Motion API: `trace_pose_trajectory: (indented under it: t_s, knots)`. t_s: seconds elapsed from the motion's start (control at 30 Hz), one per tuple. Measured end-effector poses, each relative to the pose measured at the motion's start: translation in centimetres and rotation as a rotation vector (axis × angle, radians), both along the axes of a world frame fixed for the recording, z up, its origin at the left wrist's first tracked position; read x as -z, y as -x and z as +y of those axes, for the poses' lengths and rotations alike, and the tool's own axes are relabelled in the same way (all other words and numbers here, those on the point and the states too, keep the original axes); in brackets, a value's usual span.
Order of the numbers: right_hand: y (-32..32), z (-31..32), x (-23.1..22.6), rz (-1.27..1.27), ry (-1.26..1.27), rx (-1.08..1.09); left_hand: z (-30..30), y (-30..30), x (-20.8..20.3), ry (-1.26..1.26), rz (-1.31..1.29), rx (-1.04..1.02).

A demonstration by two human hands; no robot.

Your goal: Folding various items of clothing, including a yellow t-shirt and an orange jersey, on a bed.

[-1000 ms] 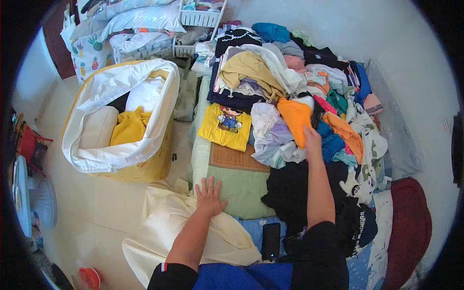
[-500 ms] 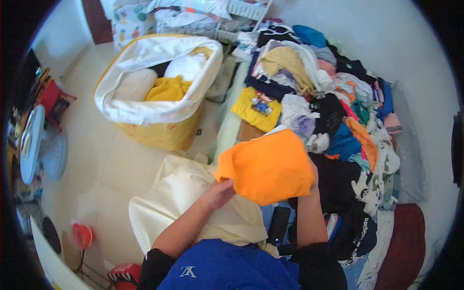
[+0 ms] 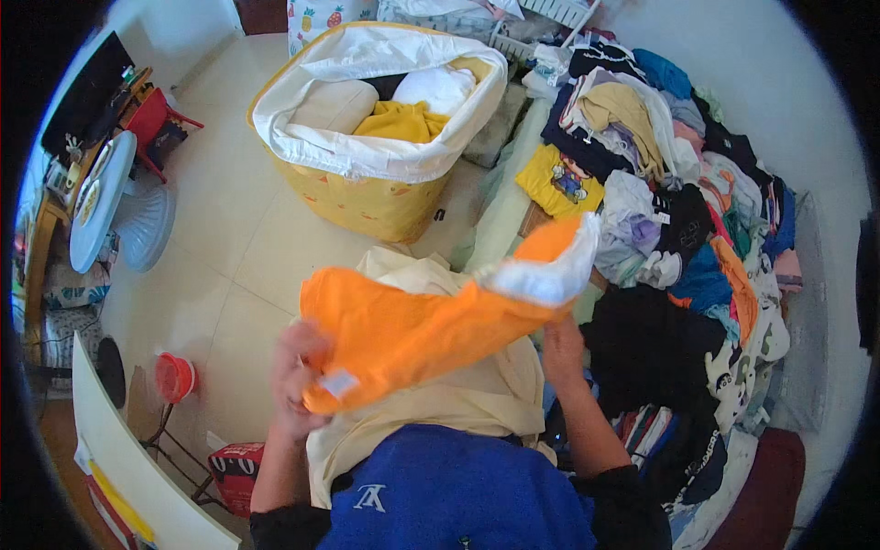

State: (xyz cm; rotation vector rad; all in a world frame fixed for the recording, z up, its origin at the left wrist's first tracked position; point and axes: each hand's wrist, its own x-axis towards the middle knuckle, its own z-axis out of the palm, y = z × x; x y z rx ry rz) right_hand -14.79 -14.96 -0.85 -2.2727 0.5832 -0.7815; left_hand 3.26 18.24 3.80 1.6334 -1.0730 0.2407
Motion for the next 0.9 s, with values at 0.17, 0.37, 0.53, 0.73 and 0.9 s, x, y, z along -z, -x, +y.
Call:
trace_pose_trajectory:
  t_s: [0.17, 0.37, 0.53, 0.73, 0.9]
  knots:
    - [3.1, 0.7, 3.7, 0.771, 0.026, -0.116, 3.0, 4.8, -0.2, -0.707, 0.332, 0.45]
    - [0.5, 1.1, -3.1, 0.468, -0.073, -0.03, 2.4, 7.1, -0.2, -0.548, 0.87, 0.592]
    - [-3.3, 4.2, -7.7, 0.203, 0.232, -0.62, 0.7, 5.9, -0.9, -0.306, 1.378, 0.638]
    - [-5.7, 2.9, -4.4, 0.613, 0.238, -0.794, 0.4, 4.8, -3.4, -0.653, 0.937, 0.968]
    - [-3.5, 0.0, -4.7, 0.076, 0.342, -0.562, 2.4, 5.0, -1.2, -0.659, 0.986, 1.029]
